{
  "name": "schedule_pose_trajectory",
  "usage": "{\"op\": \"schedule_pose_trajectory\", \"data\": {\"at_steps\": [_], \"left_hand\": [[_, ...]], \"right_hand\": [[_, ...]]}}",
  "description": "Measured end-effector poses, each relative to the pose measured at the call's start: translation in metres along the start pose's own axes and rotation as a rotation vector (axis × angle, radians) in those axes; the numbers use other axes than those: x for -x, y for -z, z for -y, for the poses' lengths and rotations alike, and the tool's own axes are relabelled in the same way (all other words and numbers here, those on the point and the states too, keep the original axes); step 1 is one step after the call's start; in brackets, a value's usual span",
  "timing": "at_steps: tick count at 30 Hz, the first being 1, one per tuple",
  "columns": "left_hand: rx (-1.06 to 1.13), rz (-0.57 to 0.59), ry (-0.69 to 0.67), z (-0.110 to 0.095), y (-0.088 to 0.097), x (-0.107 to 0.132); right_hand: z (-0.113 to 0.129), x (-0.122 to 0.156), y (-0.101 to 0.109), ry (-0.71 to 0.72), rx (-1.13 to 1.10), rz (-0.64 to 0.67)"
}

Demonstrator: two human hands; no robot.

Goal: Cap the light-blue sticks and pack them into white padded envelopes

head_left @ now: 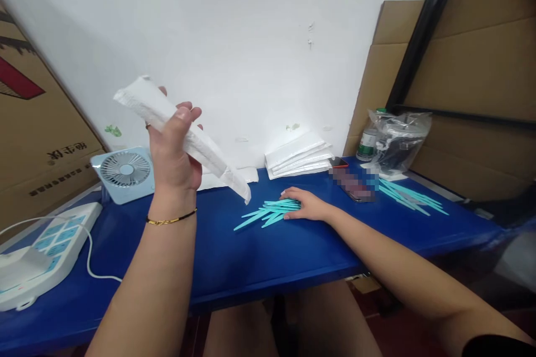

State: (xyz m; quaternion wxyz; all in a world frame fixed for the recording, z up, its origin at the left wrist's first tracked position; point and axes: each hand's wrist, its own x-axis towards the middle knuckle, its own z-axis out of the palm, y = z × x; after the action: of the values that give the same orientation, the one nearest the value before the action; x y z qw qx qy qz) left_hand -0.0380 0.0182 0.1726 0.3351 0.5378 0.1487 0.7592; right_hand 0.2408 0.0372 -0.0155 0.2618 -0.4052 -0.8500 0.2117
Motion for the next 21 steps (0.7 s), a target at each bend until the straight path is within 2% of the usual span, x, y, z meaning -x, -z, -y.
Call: {"op": "schedule_pose_trajectory", "data": {"at_steps": [3, 6, 9, 11, 12, 14, 16, 18, 21], "left_hand": [[-0.082, 0.048, -0.028, 0.015, -0.009, 0.001], [-0.173, 0.057, 0.153, 0.052, -0.015, 0.013], [-0.301, 0.231, 0.304, 0.096, -0.011, 0.03], [-0.364, 0.355, 0.436, 0.12, -0.002, 0.042], [-0.374, 0.362, 0.506, 0.129, 0.004, 0.047], [-0.394, 0.329, 0.545, 0.14, 0.013, 0.056], [-0.464, 0.385, 0.498, 0.143, 0.019, 0.065], [-0.549, 0.536, 0.466, 0.143, 0.021, 0.075], [-0.633, 0.778, 0.496, 0.14, 0.017, 0.09]], "right_hand": [[0.005, 0.002, -0.002, -0.002, 0.006, 0.019], [0.012, 0.003, -0.006, -0.004, 0.009, 0.052], [0.018, 0.003, -0.007, 0.001, 0.023, 0.063], [0.016, 0.003, -0.002, -0.002, 0.028, -0.015], [0.014, 0.003, 0.002, -0.005, 0.026, -0.077], [0.007, 0.003, 0.013, -0.024, 0.022, -0.185], [0.0, 0.004, 0.024, -0.059, 0.028, -0.19], [-0.005, 0.004, 0.032, -0.102, 0.048, -0.086], [-0.005, -0.003, 0.039, -0.147, 0.096, 0.103]]}}
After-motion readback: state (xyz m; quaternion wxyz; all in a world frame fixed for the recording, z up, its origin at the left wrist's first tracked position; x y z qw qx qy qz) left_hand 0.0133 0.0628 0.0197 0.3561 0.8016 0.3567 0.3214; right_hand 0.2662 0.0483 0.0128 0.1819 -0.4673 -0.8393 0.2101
